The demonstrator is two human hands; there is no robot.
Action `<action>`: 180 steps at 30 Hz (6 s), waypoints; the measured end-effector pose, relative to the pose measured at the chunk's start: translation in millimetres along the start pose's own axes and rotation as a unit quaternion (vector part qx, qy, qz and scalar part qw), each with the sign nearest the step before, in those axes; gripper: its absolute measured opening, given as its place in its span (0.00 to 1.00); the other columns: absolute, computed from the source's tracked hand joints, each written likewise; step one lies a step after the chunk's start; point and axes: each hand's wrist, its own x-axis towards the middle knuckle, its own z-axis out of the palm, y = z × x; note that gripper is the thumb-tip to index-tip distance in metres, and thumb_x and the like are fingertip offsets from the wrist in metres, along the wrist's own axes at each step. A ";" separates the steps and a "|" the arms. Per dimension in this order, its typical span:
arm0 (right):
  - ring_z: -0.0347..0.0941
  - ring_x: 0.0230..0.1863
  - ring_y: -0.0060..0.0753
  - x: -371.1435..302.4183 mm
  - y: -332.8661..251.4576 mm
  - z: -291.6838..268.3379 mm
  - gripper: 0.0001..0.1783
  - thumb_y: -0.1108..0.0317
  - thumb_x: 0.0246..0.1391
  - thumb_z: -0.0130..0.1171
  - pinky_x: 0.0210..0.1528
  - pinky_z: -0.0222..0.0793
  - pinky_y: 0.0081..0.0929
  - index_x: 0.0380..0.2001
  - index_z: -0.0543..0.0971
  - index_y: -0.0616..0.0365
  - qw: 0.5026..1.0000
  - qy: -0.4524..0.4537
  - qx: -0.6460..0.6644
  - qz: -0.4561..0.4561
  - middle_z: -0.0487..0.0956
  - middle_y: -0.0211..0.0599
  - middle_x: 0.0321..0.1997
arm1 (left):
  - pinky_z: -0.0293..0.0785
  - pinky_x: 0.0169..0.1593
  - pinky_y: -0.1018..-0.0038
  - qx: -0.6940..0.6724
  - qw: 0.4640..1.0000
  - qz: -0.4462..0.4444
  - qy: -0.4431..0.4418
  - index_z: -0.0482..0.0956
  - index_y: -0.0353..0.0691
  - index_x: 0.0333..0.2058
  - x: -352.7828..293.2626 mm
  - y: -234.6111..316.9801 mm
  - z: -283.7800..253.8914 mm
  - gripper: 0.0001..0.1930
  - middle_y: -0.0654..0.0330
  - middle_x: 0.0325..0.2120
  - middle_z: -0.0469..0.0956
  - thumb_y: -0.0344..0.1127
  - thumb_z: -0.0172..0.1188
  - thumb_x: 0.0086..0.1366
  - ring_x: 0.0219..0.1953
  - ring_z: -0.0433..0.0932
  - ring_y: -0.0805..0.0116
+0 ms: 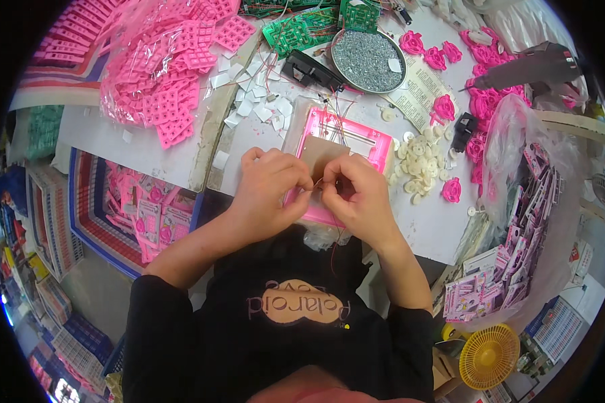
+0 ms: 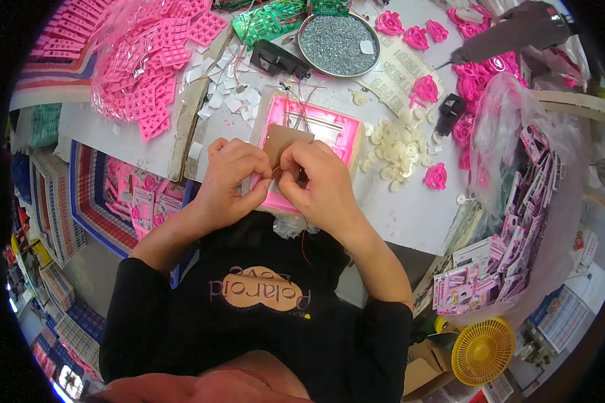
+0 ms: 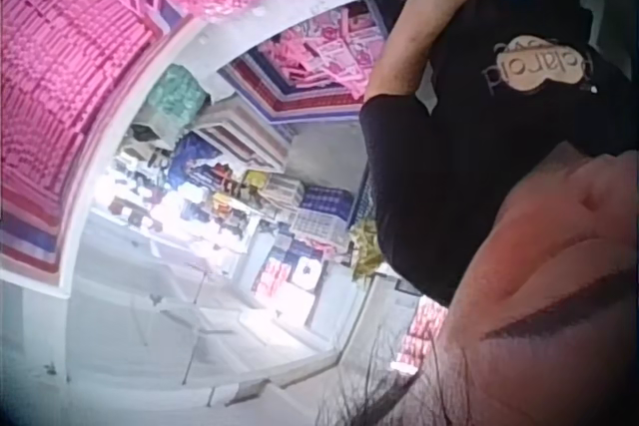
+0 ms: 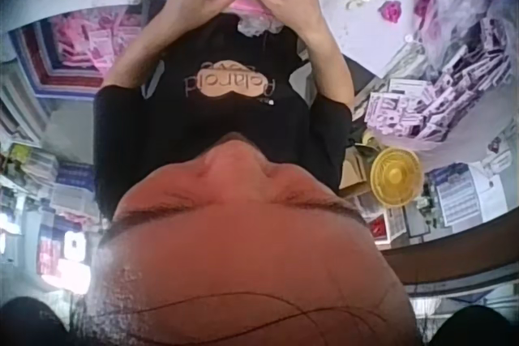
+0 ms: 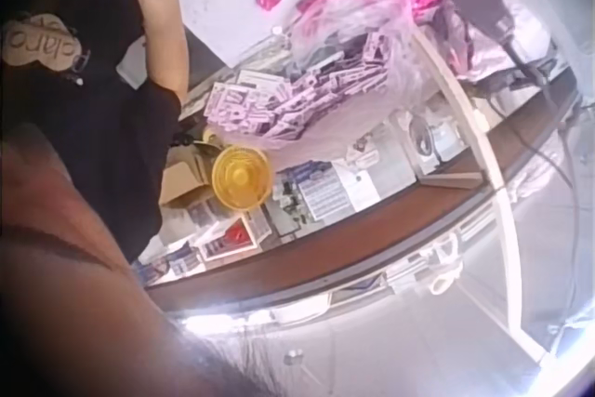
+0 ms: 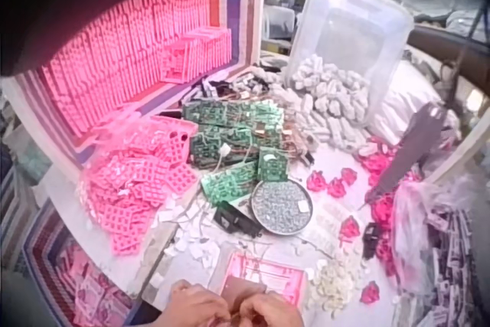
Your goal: Assembling a toy cash register by installing a circuit board and various components using a glue gun.
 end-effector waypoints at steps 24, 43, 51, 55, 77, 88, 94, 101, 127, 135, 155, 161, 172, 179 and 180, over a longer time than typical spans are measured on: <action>0.73 0.29 0.32 -1.2 -5.5 -6.4 0.05 0.73 0.48 0.65 0.29 0.70 0.27 0.30 0.80 0.58 0.999 -0.026 0.006 0.036 0.76 0.33 0.24 | 0.55 0.50 0.58 0.058 0.998 0.037 0.008 0.80 0.50 0.30 1.7 -0.4 0.0 0.08 0.72 0.35 0.77 0.34 0.70 0.52 0.41 0.74 0.69; 0.71 0.26 0.31 3.7 -1.0 -7.2 0.03 0.73 0.47 0.64 0.28 0.68 0.29 0.27 0.79 0.58 1.000 -0.019 -0.004 0.017 0.75 0.31 0.21 | 0.55 0.48 0.65 0.013 1.000 0.000 -0.023 0.78 0.46 0.31 5.5 -4.3 -6.5 0.08 0.69 0.35 0.79 0.27 0.67 0.52 0.40 0.74 0.70; 0.73 0.35 0.43 3.0 0.4 2.1 0.11 0.76 0.43 0.67 0.35 0.70 0.32 0.32 0.79 0.58 0.974 0.067 -0.161 -0.145 0.78 0.36 0.34 | 0.59 0.48 0.68 -0.074 0.996 -0.047 -0.025 0.78 0.43 0.30 5.5 -1.6 -2.2 0.06 0.66 0.34 0.78 0.26 0.64 0.54 0.39 0.75 0.68; 0.75 0.36 0.43 -13.2 1.3 10.1 0.14 0.79 0.42 0.67 0.37 0.72 0.33 0.36 0.79 0.59 0.976 0.086 -0.121 -0.161 0.80 0.38 0.37 | 0.66 0.47 0.68 -0.160 0.985 -0.060 0.008 0.78 0.40 0.29 5.9 -5.8 7.9 0.05 0.61 0.34 0.77 0.24 0.64 0.54 0.39 0.75 0.64; 0.75 0.39 0.38 -26.5 7.6 16.2 0.14 0.70 0.35 0.69 0.31 0.73 0.27 0.31 0.81 0.57 0.912 0.060 -0.287 -0.288 0.80 0.34 0.42 | 0.75 0.34 0.71 -0.164 0.960 -0.068 -0.215 0.76 0.34 0.39 25.2 -10.4 -23.2 0.07 0.58 0.26 0.79 0.26 0.62 0.62 0.29 0.80 0.67; 0.70 0.36 0.37 -29.5 3.4 22.3 0.13 0.69 0.37 0.63 0.36 0.62 0.35 0.31 0.80 0.59 0.906 0.010 -0.343 -0.248 0.76 0.34 0.35 | 0.75 0.35 0.61 -0.002 0.965 0.143 -0.220 0.71 0.38 0.39 32.1 -10.7 -9.0 0.10 0.55 0.29 0.73 0.28 0.58 0.58 0.33 0.78 0.50; 0.70 0.39 0.37 -35.4 -3.1 24.2 0.15 0.68 0.40 0.63 0.39 0.61 0.37 0.36 0.82 0.58 0.921 -0.055 -0.337 -0.186 0.76 0.33 0.33 | 0.76 0.34 0.61 0.020 0.953 0.176 -0.246 0.71 0.38 0.38 33.0 -14.6 -7.0 0.11 0.54 0.29 0.73 0.29 0.59 0.57 0.32 0.78 0.51; 0.70 0.39 0.38 -42.2 -16.9 17.8 0.21 0.71 0.45 0.66 0.41 0.61 0.38 0.46 0.81 0.58 0.925 -0.113 -0.338 -0.130 0.75 0.32 0.30 | 0.74 0.36 0.65 -0.019 0.998 -0.044 -0.037 0.75 0.38 0.39 70.8 -22.2 -33.7 0.12 0.52 0.37 0.77 0.32 0.66 0.59 0.34 0.78 0.53; 0.71 0.39 0.42 -39.5 -14.2 17.9 0.32 0.64 0.50 0.66 0.40 0.71 0.35 0.60 0.73 0.58 0.922 -0.156 -0.338 -0.109 0.72 0.37 0.37 | 0.74 0.28 0.82 -0.511 0.815 -0.274 0.009 0.78 0.32 0.36 10.5 -13.5 -10.2 0.06 0.60 0.30 0.82 0.27 0.65 0.65 0.28 0.79 0.79; 0.71 0.37 0.42 -37.9 -11.3 -2.8 0.25 0.68 0.49 0.66 0.38 0.71 0.36 0.53 0.78 0.56 0.946 -0.187 -0.246 -0.094 0.74 0.37 0.34 | 0.66 0.28 0.83 -0.313 0.935 -0.168 0.010 0.79 0.33 0.38 -5.7 -19.8 -4.2 0.03 0.64 0.28 0.79 0.24 0.62 0.65 0.25 0.72 0.83; 0.76 0.31 0.42 -61.6 -8.8 -22.2 0.15 0.75 0.45 0.70 0.32 0.73 0.35 0.39 0.81 0.60 0.969 0.052 -0.183 -0.159 0.80 0.39 0.32 | 0.76 0.36 0.62 -0.001 0.969 0.197 -0.149 0.80 0.40 0.34 53.2 3.4 4.7 0.05 0.58 0.27 0.78 0.33 0.63 0.60 0.32 0.80 0.54; 0.74 0.24 0.36 -95.0 -17.7 14.1 0.11 0.72 0.48 0.69 0.25 0.70 0.30 0.36 0.80 0.59 0.962 0.024 -0.224 -0.151 0.76 0.34 0.23 | 0.77 0.30 0.60 0.153 0.848 0.326 -0.388 0.77 0.41 0.36 71.6 18.7 24.6 0.12 0.55 0.26 0.79 0.33 0.61 0.52 0.32 0.82 0.54; 0.77 0.27 0.39 -82.2 -16.8 -23.8 0.05 0.70 0.49 0.59 0.25 0.73 0.37 0.29 0.74 0.57 0.913 -0.090 -0.398 -0.015 0.76 0.35 0.25 | 0.77 0.44 0.61 -0.062 0.973 0.185 -0.126 0.76 0.39 0.48 16.5 17.2 27.8 0.19 0.52 0.41 0.78 0.27 0.64 0.57 0.42 0.78 0.50; 0.77 0.27 0.33 -67.2 -19.5 -32.0 0.05 0.71 0.45 0.59 0.23 0.72 0.30 0.27 0.74 0.55 0.871 -0.180 -0.444 -0.114 0.75 0.32 0.22 | 0.76 0.41 0.64 0.003 0.965 0.249 -0.083 0.80 0.40 0.39 -5.9 0.5 34.8 0.17 0.58 0.38 0.77 0.28 0.68 0.47 0.40 0.78 0.57; 0.77 0.26 0.32 -67.5 -16.7 -33.0 0.05 0.71 0.45 0.60 0.22 0.71 0.29 0.27 0.73 0.54 0.870 -0.179 -0.444 -0.116 0.75 0.31 0.22 | 0.76 0.40 0.64 0.004 0.965 0.253 -0.073 0.80 0.41 0.39 -7.3 -1.0 36.5 0.17 0.58 0.38 0.77 0.28 0.68 0.47 0.40 0.78 0.59</action>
